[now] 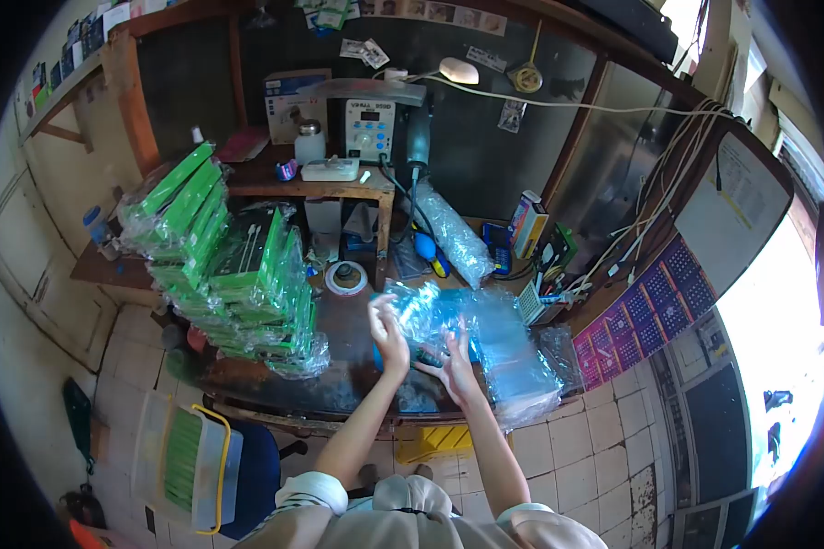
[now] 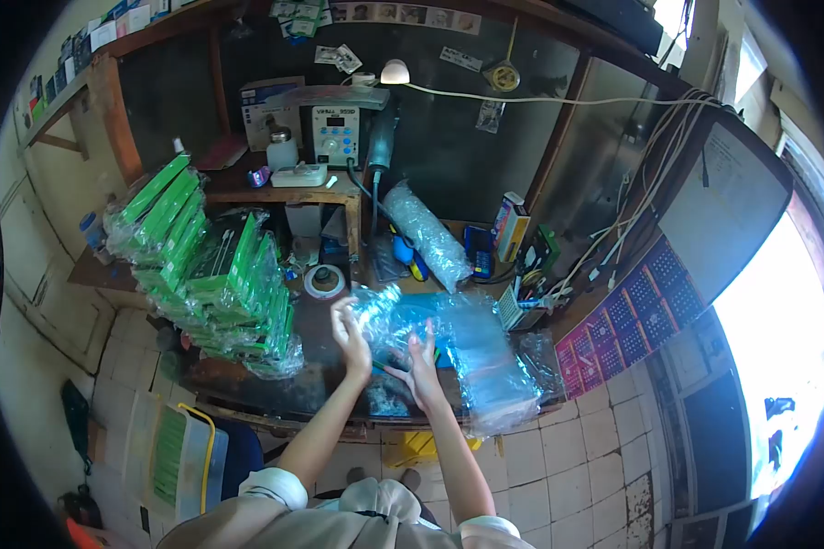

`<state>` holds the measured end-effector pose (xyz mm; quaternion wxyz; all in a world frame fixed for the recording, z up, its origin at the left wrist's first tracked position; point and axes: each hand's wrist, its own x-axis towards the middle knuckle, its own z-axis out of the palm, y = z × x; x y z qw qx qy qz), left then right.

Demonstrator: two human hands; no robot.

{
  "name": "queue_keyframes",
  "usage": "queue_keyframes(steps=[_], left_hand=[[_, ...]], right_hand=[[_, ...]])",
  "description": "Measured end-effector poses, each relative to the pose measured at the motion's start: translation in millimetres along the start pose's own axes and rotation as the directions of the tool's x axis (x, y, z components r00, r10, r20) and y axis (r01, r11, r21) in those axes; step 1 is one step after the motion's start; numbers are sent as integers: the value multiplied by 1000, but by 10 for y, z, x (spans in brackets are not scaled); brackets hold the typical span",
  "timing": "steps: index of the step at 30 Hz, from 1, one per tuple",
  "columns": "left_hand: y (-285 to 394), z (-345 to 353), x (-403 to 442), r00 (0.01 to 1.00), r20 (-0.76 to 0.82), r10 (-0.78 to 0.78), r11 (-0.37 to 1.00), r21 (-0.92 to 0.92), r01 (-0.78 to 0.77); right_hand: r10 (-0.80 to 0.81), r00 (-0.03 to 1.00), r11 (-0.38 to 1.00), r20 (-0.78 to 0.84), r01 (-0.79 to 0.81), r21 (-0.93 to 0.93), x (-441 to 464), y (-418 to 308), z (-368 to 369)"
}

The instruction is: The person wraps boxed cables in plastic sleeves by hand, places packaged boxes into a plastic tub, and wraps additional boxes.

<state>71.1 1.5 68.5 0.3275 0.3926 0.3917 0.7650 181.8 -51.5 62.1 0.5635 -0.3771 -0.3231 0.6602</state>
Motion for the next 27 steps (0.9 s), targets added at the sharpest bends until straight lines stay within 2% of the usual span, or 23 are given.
queue_keyframes(steps=[1, 2, 3, 5, 6, 7, 8, 9, 11, 12, 13, 14, 15, 16, 17, 20, 21, 22, 23, 24, 25, 26, 27], left_hand=[[-26, 15, -60, 986, 119, 120, 987, 91, -131], [-71, 27, -113, 971, 227, 78, 987, 118, -107], [-127, 34, -175, 945, 321, -69, 991, 127, 29], [-261, 18, -244, 843, 536, -42, 965, 242, -105], [-359, 0, -291, 842, 538, -50, 964, 245, -100], [-443, -1, -328, 791, 610, -32, 926, 317, -206], [-532, 19, -348, 732, 681, -22, 873, 370, -318], [-517, 57, -338, 729, 684, -19, 874, 365, -320], [-458, 87, -312, 695, 716, 65, 861, 312, -402], [-486, 104, -268, 683, 728, 63, 889, 270, -370], [-387, 163, -236, 691, 720, 62, 884, 281, -373], [-282, 229, -234, 723, 675, -149, 979, 203, 13], [-212, 289, -219, 672, 649, -357, 914, 92, 396], [-231, 316, -168, 619, 706, -345, 918, 116, 380], [-329, 362, -147, 632, 695, -342, 922, 118, 369], [-649, 530, -107, 643, 745, -178, 982, 179, 65], [-699, 598, -81, 640, 748, -178, 981, 184, 57], [-742, 664, -57, 658, 708, -259, 959, 271, 85], [-786, 724, -41, 675, 657, -336, 928, 355, 117], [-759, 841, -56, 782, 553, -289, 911, 409, 47], [-810, 894, -33, 785, 548, -289, 908, 416, 44], [-865, 939, -14, 792, 521, -320, 881, 470, 46], [-918, 984, -7, 796, 493, -350, 851, 522, 51]], right_hand=[[7, 1000, 1000, -14, -7, 1, 4, 11, -20], [2, 1000, 1000, -29, -2, 0, -1, 12, -44], [-29, 999, 1000, -25, 29, -3, -21, -11, -48], [-52, 998, 999, -33, 52, -6, -58, -17, -110], [-84, 996, 994, -32, 82, -76, -41, -4, -166], [-120, 993, 983, -24, 115, -145, -3, 9, -214], [-177, 968, 964, -181, 134, -228, 39, 33, -260], [-182, 966, 964, -183, 138, -228, 95, 44, -371], [-322, 898, 885, -299, 173, -433, 187, 41, -606], [-369, 887, 896, -279, 259, -360, 190, -52, -572], [-361, 893, 899, -268, 257, -356, 228, -91, -634], [-285, 933, 907, -219, 189, -375, 266, -140, -727], [-202, 964, 910, -170, 121, -397, 306, -172, -804], [-121, 980, 921, -157, 52, -387, 370, -196, -853], [-117, 983, 922, -139, 55, -384, 435, -228, -888], [-49, 998, 905, 44, 63, -420, 642, -244, -1152], [-54, 997, 909, 47, 68, -412, 762, -167, -1311], [-316, 949, 722, 3, 243, -648, 853, -124, -1410], [-328, 945, 748, -8, 254, -614, 941, -101, -1525], [-339, 940, 772, -20, 266, -578, 979, -171, -1529], [-351, 936, 793, -32, 279, -541, 1016, -242, -1533], [-349, 932, 753, 103, 344, -562, 1006, -302, -1552], [-375, 902, 614, 213, 414, -672, 932, -470, -1470]])
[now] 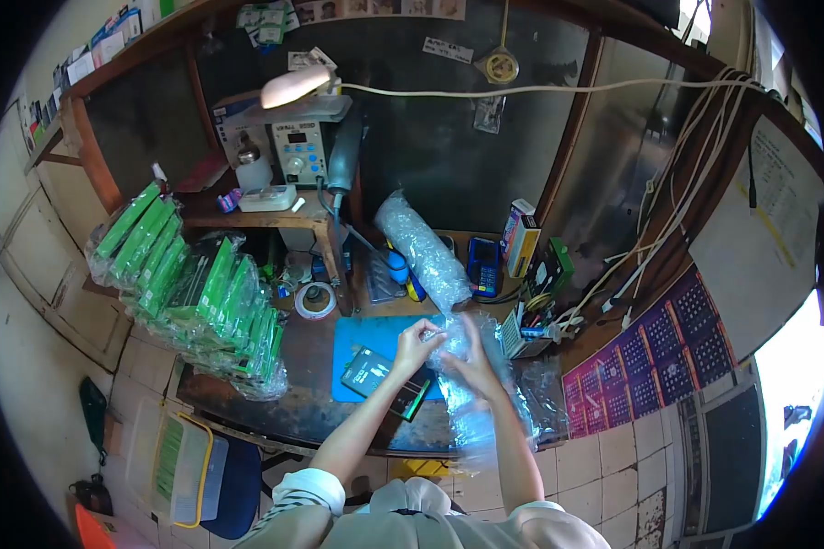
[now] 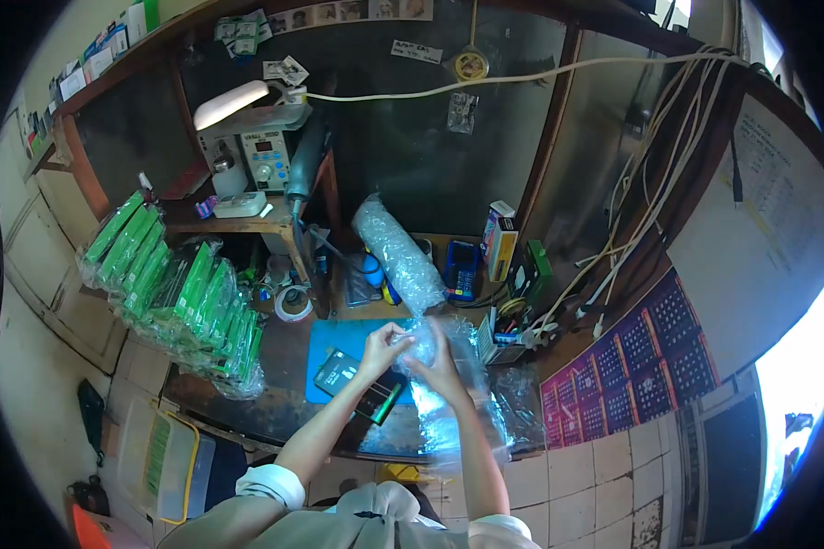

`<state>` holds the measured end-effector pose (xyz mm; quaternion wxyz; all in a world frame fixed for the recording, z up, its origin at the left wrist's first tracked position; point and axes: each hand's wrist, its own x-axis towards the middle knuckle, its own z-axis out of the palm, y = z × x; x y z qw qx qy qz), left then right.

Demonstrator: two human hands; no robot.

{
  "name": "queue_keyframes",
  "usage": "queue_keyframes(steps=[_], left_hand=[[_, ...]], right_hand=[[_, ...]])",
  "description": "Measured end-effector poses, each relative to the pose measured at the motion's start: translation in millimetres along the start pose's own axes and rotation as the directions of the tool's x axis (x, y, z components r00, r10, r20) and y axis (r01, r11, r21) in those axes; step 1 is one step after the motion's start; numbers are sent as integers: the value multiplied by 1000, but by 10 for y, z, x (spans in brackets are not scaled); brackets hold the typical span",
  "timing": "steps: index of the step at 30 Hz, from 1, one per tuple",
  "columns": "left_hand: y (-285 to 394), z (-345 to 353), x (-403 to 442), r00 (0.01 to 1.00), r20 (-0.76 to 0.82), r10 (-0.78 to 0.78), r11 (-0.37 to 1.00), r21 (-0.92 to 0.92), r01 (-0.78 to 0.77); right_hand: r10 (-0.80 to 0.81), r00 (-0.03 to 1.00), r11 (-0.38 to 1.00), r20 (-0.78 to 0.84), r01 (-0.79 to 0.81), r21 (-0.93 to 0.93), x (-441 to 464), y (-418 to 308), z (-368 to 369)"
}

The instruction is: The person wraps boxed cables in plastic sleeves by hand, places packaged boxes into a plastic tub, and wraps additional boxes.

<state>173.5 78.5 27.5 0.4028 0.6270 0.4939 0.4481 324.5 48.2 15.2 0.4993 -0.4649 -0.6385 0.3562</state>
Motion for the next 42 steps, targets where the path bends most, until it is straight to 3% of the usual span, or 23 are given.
queue_keyframes(steps=[1, 2, 4, 5, 6, 8, 10, 12, 14, 16, 17, 20, 21, 26, 30, 33, 36, 37, 38, 39, 40, 41, 42], left_hand=[[4, 46, 51, 996, 84, -40, 999, -16, 41], [6, 99, 88, 995, 85, -45, 999, -12, 46], [42, 192, 156, 996, 81, 28, 946, -326, 0], [59, 221, 202, 996, -7, 84, 988, -130, -84], [36, 243, 262, 997, -5, 80, 989, -126, -80], [-38, 306, 379, 949, -244, 199, 979, 81, -185], [31, 351, 465, 953, -239, 189, 976, 156, -154], [42, 401, 546, 878, -231, 420, 822, 506, -261], [1, 432, 610, 888, -245, 388, 843, 484, -235], [-1, 405, 624, 938, -254, 237, 917, 377, -129], [-2, 402, 606, 924, -266, 273, 914, 371, -163], [11, 346, 529, 940, -198, 277, 933, 291, -214], [21, 315, 509, 946, -196, 259, 942, 267, -203], [-28, 156, 512, 962, -179, 207, 966, 192, -172], [-83, 128, 538, 977, -136, 162, 986, 52, -156], [-174, 171, 593, 977, -168, 128, 987, -72, -142], [-168, 171, 638, 969, -204, 136, 981, -109, -161], [-126, 164, 637, 977, -198, 75, 990, -103, -97], [-119, 170, 650, 978, -193, 74, 990, -106, -96], [-149, 181, 678, 974, -213, 80, 990, -97, -102], [-178, 182, 706, 968, -235, 86, 990, -86, -108], [-209, 173, 728, 971, -226, 83, 982, -145, -118], [-246, 150, 741, 971, -225, 83, 983, -144, -118]], right_hand=[[-103, 993, 982, 57, 110, -154, 16, -196, -67], [-99, 993, 983, 57, 106, -149, 50, -100, -112], [102, 988, 986, -115, -115, -121, 154, 11, -181], [150, 953, 963, -264, -201, -180, 185, 52, -213], [154, 952, 963, -264, -205, -176, 243, 133, -235], [203, 930, 940, -306, -273, -205, 344, 346, -286], [193, 928, 917, -318, -286, -279, 431, 371, -271], [66, 948, 946, -311, -158, -281, 559, 489, -220], [56, 953, 946, -299, -147, -291, 637, 490, -172], [484, 874, 874, -29, -482, 69, 733, 195, -185], [532, 846, 829, 32, -528, 185, 800, 438, -123], [359, 930, 857, 83, -363, 366, 951, 732, 31], [418, 904, 762, 93, -404, 506, 965, 587, 62], [510, 855, 593, 91, -427, 683, 1149, 564, 293], [440, 897, 548, -37, -236, 802, 1225, 641, 362], [377, 915, 238, 146, -248, 939, 1159, 418, 309], [425, 903, 420, -64, -134, 898, 1048, 308, 396], [360, 930, 629, -69, -187, 755, 981, 298, 368], [362, 929, 630, -74, -186, 754, 932, 355, 365], [192, 971, 871, -145, -101, 480, 908, 333, 361], [4, 989, 989, -149, 18, 146, 905, 309, 358], [154, 983, 987, -103, -157, -26, 876, 287, 336], [154, 983, 987, -104, -157, -25, 866, 270, 358]])
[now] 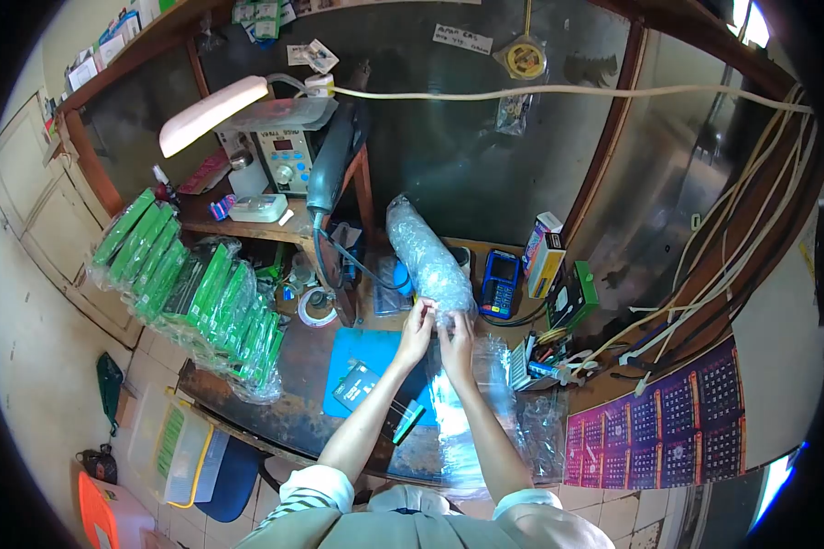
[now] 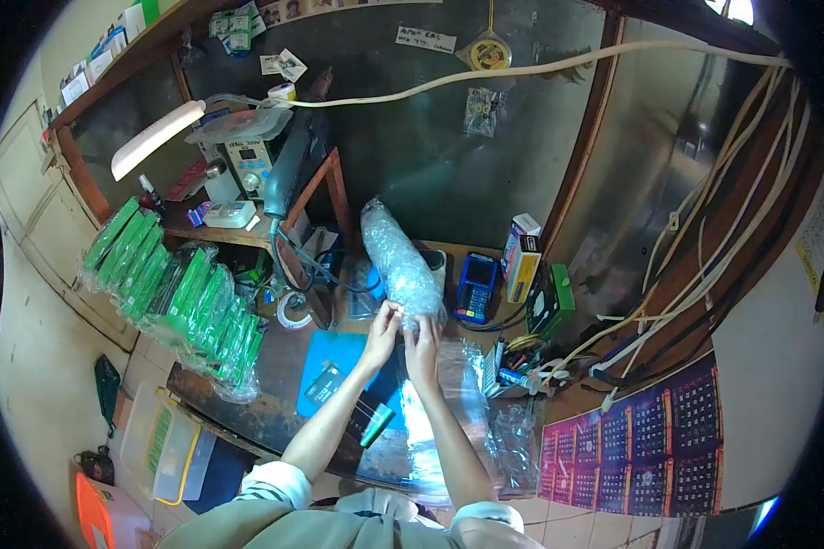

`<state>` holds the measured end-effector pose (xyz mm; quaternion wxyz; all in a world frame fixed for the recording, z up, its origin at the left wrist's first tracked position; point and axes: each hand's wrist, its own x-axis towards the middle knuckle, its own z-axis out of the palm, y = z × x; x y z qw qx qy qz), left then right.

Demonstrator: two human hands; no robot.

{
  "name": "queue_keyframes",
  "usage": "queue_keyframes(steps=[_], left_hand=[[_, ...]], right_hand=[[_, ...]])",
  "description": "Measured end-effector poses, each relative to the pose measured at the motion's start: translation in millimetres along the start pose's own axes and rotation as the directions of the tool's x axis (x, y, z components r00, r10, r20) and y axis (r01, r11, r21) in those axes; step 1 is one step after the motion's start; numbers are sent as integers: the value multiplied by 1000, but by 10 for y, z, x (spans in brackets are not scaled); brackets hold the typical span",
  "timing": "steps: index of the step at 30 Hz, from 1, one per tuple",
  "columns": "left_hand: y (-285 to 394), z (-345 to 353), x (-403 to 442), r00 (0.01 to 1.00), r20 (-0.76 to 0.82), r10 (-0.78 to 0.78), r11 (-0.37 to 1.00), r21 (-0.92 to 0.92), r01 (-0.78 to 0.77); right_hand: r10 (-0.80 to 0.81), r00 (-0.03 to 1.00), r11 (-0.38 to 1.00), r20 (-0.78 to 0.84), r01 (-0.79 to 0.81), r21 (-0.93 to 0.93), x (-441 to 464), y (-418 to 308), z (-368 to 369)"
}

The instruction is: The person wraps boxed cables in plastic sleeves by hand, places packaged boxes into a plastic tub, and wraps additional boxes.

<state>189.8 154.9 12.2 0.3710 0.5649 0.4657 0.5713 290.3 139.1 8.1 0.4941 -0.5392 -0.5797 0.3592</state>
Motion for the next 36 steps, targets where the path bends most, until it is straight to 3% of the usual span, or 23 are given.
queue_keyframes(steps=[2, 4, 6, 7, 8, 10, 11, 13, 16, 17, 20, 22, 25, 26, 28, 29, 32, 34, 36], left_hand=[[-66, -77, 23, 998, 50, 49, 998, -49, -47], [-17, -140, 8, 994, 103, -32, 998, -55, 38], [-70, -163, -4, 977, 214, 20, 988, -152, 13], [-15, -213, -35, 959, 281, 21, 977, -208, 40], [43, -227, -82, 957, 289, 0, 986, -162, 49], [-2, -257, -108, 962, 273, -6, 982, -178, 56], [-26, -274, -100, 963, 271, -5, 983, -178, 55], [-50, -316, -95, 975, 223, 15, 992, -126, 14], [-65, -328, -108, 975, 219, -25, 996, -79, 43], [-67, -314, -120, 975, 222, -28, 995, -83, 47], [-117, -290, -161, 957, 285, 58, 998, 18, -66], [-64, -279, -163, 954, 298, 5, 996, 79, -30], [34, -254, -191, 944, 329, 17, 994, 98, -52], [69, -245, -204, 925, 378, 30, 986, 141, -89], [96, -199, -245, 921, 381, 78, 986, 106, -128], [111, -207, -271, 912, 409, 12, 995, 83, -50], [215, -228, -445, 943, 291, 164, 926, 283, -249], [397, -262, -656, 965, 205, 161, 937, 276, -215], [503, -285, -880, 956, 263, 132, 952, 236, -196]], right_hand=[[-392, 908, 898, -146, 343, -277, -18, -31, 42], [-422, 890, 894, -170, 379, -238, 29, -42, 100], [-313, 949, 949, -26, 312, -53, 126, 101, 154], [-122, 990, 993, 69, 122, 5, 191, 120, 155], [-63, 988, 998, 139, 67, -20, 265, 139, 131], [71, 989, 974, 128, -96, 203, 326, 187, 280], [69, 989, 974, 131, -95, 204, 307, 233, 297], [185, 945, 750, 270, -313, 583, 206, 38, 255], [71, 911, 638, 405, -354, 684, 92, 25, 227], [89, 894, 666, 438, -381, 642, 92, 16, 189], [137, 888, 654, 438, -413, 633, 140, 29, 154], [146, 921, 578, 360, -375, 725, 69, -10, 117], [179, 887, 714, 426, -415, 564, 5, 4, -65], [174, 925, 739, 338, -350, 576, -83, 26, -127], [117, 962, 925, 247, -197, 326, -277, -151, -315], [112, 966, 953, 232, -171, 252, -357, -125, -403], [-162, 984, 962, 78, 175, -212, -843, -108, -751], [-98, 995, 954, -32, 85, -288, -1253, -232, -953], [-39, 992, 937, -123, -6, -348, -1605, -262, -1010]])
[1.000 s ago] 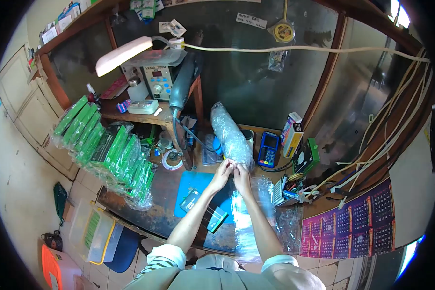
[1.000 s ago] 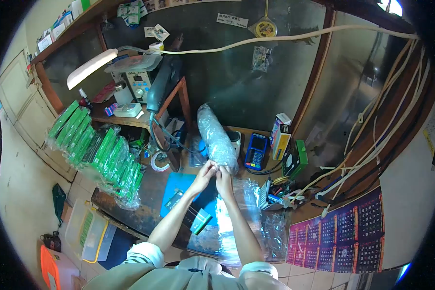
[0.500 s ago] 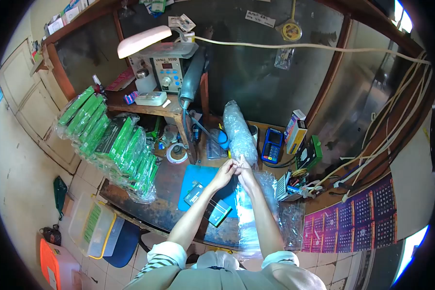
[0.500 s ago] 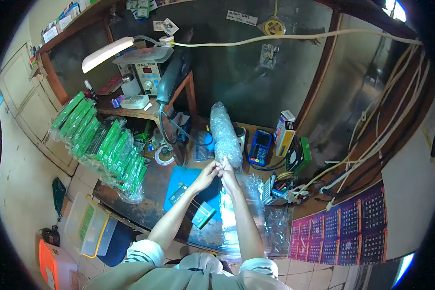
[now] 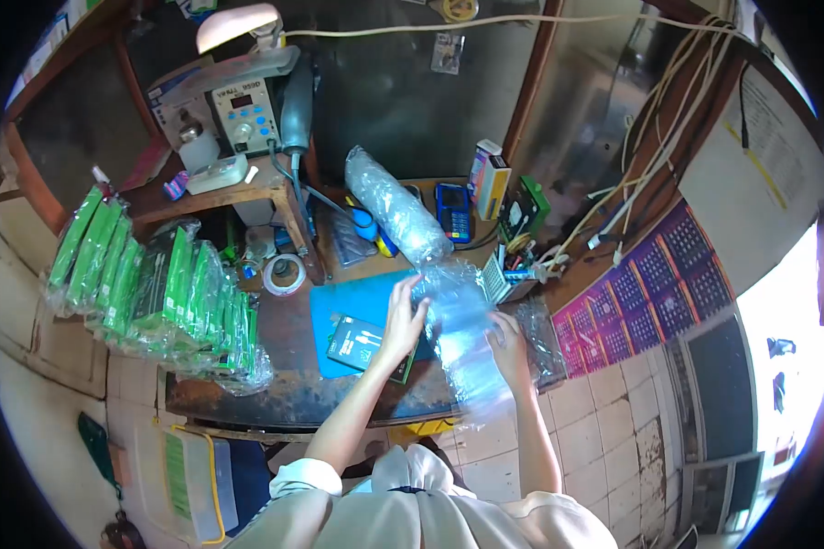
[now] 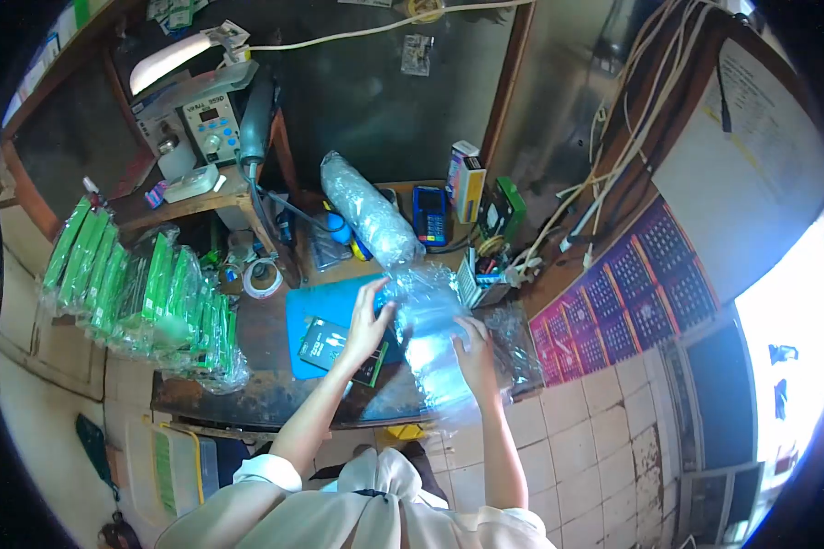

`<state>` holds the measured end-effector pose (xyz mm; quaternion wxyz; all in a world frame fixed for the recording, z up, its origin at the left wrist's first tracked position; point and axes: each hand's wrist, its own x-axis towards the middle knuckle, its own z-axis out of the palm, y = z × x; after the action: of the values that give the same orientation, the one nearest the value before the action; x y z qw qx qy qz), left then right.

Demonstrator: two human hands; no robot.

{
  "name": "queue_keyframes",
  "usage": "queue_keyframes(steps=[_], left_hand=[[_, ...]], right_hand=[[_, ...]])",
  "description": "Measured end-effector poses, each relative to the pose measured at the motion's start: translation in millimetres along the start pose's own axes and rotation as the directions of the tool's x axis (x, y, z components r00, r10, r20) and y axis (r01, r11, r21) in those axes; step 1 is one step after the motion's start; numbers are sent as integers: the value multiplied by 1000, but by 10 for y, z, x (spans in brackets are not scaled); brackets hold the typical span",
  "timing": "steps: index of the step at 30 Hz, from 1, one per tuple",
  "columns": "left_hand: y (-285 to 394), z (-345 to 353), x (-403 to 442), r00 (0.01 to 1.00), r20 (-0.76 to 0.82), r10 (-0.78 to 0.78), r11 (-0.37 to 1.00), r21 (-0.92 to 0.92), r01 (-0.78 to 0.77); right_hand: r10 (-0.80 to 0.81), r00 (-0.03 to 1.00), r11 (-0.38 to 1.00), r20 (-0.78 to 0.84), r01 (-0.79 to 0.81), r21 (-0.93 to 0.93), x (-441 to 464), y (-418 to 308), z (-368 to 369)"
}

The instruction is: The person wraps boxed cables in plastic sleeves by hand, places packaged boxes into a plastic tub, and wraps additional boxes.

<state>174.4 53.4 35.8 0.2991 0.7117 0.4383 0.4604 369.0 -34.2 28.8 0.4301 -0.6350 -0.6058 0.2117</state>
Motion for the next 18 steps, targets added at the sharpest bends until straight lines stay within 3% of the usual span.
queue_keyframes(steps=[2, 4, 6, 7, 9, 10, 12, 15, 18], left_hand=[[14, 50, -161, 978, 204, 41, 999, -22, -37], [-35, 200, -327, 932, 319, 171, 985, -61, -160], [-76, 357, -488, 902, 399, 165, 986, -91, -141], [-122, 441, -578, 851, 493, 180, 981, -23, -194], [-378, 735, -720, 690, 707, 152, 901, 188, -391], [-322, 741, -773, 683, 712, 163, 898, 179, -402], [-262, 724, -837, 741, 670, 40, 914, 275, -297], [-249, 672, -865, 744, 666, 52, 915, 266, -303], [-195, 619, -857, 776, 629, 53, 917, 278, -288]], right_hand=[[-3, 998, 960, -59, -13, -280, -302, -5, -23], [27, 998, 957, -51, -41, -286, -511, 37, 61], [-40, 997, 894, -59, 9, -448, -687, 71, 233], [43, 998, 888, -44, -58, -457, -751, 138, 335], [16, 997, 881, -80, -52, -470, -831, 235, 430], [-27, 995, 877, -98, -23, -480, -834, 205, 449], [1, 979, 918, -203, -82, -388, -823, 185, 479], [-105, 963, 922, -248, 1, -386, -762, 167, 479], [-81, 988, 931, -132, 28, -364, -672, 249, 395]])
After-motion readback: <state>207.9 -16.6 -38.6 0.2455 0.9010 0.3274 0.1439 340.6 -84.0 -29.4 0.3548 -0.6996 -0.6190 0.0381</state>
